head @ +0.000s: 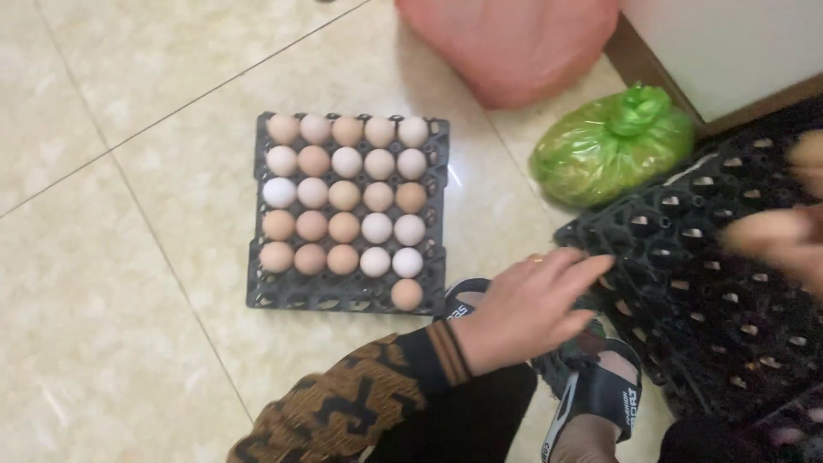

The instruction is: Arranging eggs into plastic trays and stacking the trays on a tiled floor.

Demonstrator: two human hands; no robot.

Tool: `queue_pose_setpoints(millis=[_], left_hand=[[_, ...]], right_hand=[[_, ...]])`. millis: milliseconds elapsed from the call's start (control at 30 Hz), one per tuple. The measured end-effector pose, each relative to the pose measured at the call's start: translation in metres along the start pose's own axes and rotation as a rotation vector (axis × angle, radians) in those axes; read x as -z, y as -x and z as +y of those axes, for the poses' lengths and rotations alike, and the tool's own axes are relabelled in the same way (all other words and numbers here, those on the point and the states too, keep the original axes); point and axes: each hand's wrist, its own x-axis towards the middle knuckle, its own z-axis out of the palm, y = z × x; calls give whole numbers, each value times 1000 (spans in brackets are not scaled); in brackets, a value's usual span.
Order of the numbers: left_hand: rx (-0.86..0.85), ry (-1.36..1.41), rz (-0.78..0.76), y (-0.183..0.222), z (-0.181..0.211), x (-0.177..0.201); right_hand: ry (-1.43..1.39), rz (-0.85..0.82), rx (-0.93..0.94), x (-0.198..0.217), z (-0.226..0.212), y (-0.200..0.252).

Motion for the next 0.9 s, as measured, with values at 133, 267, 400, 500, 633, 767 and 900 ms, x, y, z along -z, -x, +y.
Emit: queue_pose_setpoints(millis=[133, 267, 400, 500, 633, 767, 900], left_hand=[[86, -30, -109, -4, 7, -13], [82, 19, -77, 14, 1, 2], [196, 64, 12, 46, -10, 26], [345, 47, 221, 86, -24, 48], [521, -245, 375, 142, -45, 64], [544, -312, 428, 164, -61, 49], [597, -406, 411, 179, -84, 37]], right_hand=[[85, -392, -119, -39, -140, 75], [124, -620, 19, -69, -179, 87], [25, -667, 80, -81, -189, 93], [-27, -674, 49, -80, -182, 88], [-99, -656, -35, -84, -152, 78], [-135, -674, -67, -89, -135, 76], [-111, -685, -108, -82, -135, 69]])
